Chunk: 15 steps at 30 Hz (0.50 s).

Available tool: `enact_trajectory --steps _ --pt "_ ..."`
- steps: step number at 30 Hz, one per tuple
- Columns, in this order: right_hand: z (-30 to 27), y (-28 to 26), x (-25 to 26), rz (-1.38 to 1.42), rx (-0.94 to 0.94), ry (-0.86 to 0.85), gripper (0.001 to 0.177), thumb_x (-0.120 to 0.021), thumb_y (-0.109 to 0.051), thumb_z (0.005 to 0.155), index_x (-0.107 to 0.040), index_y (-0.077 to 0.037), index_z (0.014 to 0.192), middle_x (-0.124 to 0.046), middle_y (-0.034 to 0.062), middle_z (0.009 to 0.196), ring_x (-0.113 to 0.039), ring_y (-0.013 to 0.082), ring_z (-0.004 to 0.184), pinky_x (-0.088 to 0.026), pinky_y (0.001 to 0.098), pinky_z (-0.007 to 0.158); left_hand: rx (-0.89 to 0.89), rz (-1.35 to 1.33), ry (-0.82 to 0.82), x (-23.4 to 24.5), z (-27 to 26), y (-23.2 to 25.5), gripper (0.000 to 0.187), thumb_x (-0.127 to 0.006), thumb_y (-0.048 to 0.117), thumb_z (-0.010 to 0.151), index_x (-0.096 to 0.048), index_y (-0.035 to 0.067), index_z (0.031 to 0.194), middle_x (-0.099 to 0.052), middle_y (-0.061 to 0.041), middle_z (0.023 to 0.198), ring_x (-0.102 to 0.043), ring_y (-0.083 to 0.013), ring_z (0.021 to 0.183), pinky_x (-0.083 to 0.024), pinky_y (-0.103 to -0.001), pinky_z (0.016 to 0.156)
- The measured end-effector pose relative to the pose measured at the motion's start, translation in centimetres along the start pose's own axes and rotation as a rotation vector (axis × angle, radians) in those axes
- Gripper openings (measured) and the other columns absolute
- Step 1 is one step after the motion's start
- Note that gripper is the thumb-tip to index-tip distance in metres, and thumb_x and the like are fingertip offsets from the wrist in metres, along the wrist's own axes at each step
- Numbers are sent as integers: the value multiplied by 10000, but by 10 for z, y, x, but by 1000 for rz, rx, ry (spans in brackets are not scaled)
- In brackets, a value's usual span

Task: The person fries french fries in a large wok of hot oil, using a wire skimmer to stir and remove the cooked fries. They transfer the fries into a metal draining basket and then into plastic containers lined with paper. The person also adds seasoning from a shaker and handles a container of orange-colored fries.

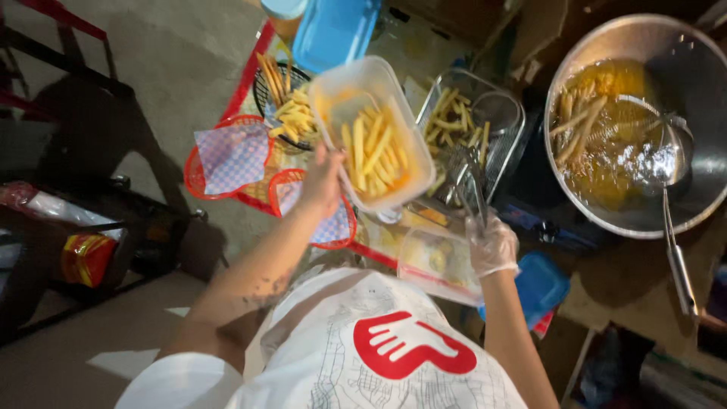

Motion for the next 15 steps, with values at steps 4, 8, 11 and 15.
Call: enact_trajectory --steps 4,8,11,15 --pt "-1 -13 -23 571 306 -5 644 -756 -332 964 -472 -127 1503 -492 274 1498 -555 395 1338 -512 445 1053 38 -127 17 -43 -33 -6 530 -591 228 891 -352 162 1360 -581 -69 1223 -668 -242 1058 -651 -449 769" --pt "-43 -89 -29 1235 379 -421 830 -730 -361 930 -235 -281 1591 -346 93 1640 -403 294 1489 -453 472 1157 -98 -73 -72 -64 -47 -40 589 -694 201 968 -359 64 1433 -593 -136 1302 -622 -277 1108 -561 -449 852" --pt "-41 -143 -28 1335 209 -342 766 -700 -349 962 -280 -199 1585 -369 99 1614 -407 342 1499 -459 505 1182 -102 -119 -392 -59 -61 -67 748 -736 300 952 -310 126 1541 -526 -45 1452 -539 -186 1340 -464 -429 1120" --pt "-2 -135 1 1605 -24 -480 816 -630 -441 1004 -265 -120 1659 -381 186 1643 -484 394 1437 -517 576 1110 -89 26 -187 2 -49 -57 864 -682 542 966 -256 137 1598 -447 -45 1339 -475 -162 1125 -395 -395 922"
Point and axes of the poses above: each hand's wrist, its own z-axis towards the middle knuckle, its own x-axis out of the back of the hand, y = z × x, the point moved 3 cm from there along z, towards the middle knuckle
